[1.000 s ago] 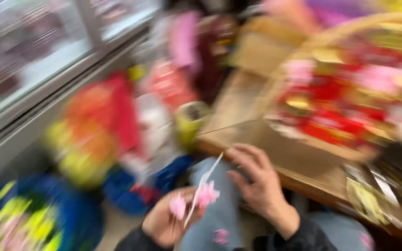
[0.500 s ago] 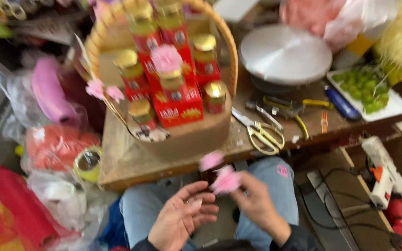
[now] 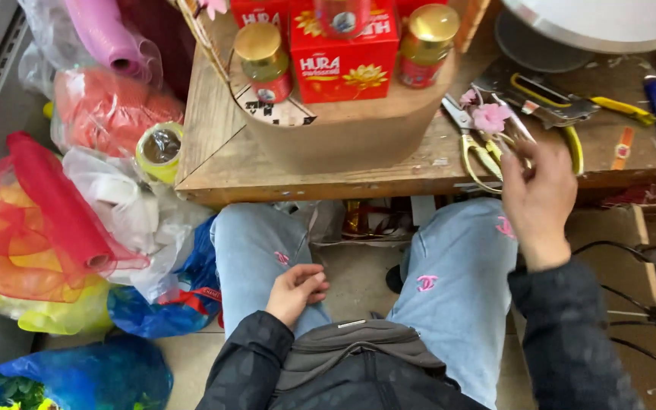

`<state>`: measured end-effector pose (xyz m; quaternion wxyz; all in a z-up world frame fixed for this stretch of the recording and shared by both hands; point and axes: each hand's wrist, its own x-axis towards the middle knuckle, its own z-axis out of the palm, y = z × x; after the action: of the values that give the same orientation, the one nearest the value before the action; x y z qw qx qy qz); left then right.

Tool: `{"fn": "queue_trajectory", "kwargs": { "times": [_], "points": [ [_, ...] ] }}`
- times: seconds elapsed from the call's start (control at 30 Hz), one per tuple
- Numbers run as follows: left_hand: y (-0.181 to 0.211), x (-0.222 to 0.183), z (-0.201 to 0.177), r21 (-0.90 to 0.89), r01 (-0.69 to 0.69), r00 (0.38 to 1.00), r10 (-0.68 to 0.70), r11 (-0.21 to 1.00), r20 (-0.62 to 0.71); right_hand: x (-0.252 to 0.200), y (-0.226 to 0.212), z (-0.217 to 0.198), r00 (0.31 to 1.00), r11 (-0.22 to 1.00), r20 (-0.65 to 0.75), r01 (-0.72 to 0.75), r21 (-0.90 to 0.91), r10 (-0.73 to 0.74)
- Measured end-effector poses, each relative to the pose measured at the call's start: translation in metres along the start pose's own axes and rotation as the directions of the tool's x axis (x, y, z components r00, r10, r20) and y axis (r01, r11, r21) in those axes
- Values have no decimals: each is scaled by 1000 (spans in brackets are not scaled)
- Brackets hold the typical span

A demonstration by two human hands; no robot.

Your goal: Decorating a gift basket with small pink flowers and using wire cutters to trim or secure decorations.

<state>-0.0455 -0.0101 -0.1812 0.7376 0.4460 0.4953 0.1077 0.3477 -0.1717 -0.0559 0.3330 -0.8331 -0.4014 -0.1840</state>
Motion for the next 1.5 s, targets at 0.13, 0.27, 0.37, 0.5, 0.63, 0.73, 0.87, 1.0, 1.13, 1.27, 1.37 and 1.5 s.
{"fn": "queue_trajectory", "kwargs": {
  "times": [0.13, 0.27, 0.37, 0.5, 0.63, 0.73, 0.87, 1.0, 1.13, 1.27, 1.37, 1.5],
  "points": [
    [-4, 27, 23, 61, 18, 1000, -18, 998, -7, -70, -47, 39, 935, 956, 215, -292, 19, 282],
    [-43, 69, 37, 255, 51, 995, -70, 966, 68, -106, -55, 114, 502, 968, 830, -186, -171, 243],
    [-44, 67, 38, 395, 15, 994, -58, 919, 96, -106, -38, 171, 379, 963, 889, -21, -268, 256],
    [-40, 59, 32, 336, 11, 995, -45, 942, 94, -185, 59, 272, 430, 949, 893, 204, -239, 133],
    [-46, 68, 28, 263, 81, 984, -119, 961, 131, -147, 15, 257, 164, 898, 951, 321, -301, 260],
    [-29, 56, 38, 321, 82, 982, -132, 944, 135, -113, -44, 204, -13, 925, 929, -81, -371, 371],
    [2, 28, 53, 288, 13, 956, -96, 958, 278, -112, -84, 167, 43, 242, 977, -970, -9, 211],
    [-3, 19, 54, 93, 68, 942, -95, 993, 323, -148, -65, 193, 170, -87, 938, -975, 205, 303],
    [-29, 45, 36, 18, 149, 963, -149, 989, 226, -115, -85, 135, 136, 8, 932, -990, 141, 336],
    [-29, 67, 20, -1, 267, 938, -259, 964, 232, -64, -75, 45, 712, 703, 531, -657, 272, 460],
    [-41, 85, 18, -82, 305, 928, -277, 949, 248, -34, -2, 13, 928, 904, 102, -372, 212, 358],
    [-28, 82, 14, -176, 346, 920, -296, 922, 256, 2, 35, -9, 942, 941, 100, -328, 86, 319]
  ]
}}
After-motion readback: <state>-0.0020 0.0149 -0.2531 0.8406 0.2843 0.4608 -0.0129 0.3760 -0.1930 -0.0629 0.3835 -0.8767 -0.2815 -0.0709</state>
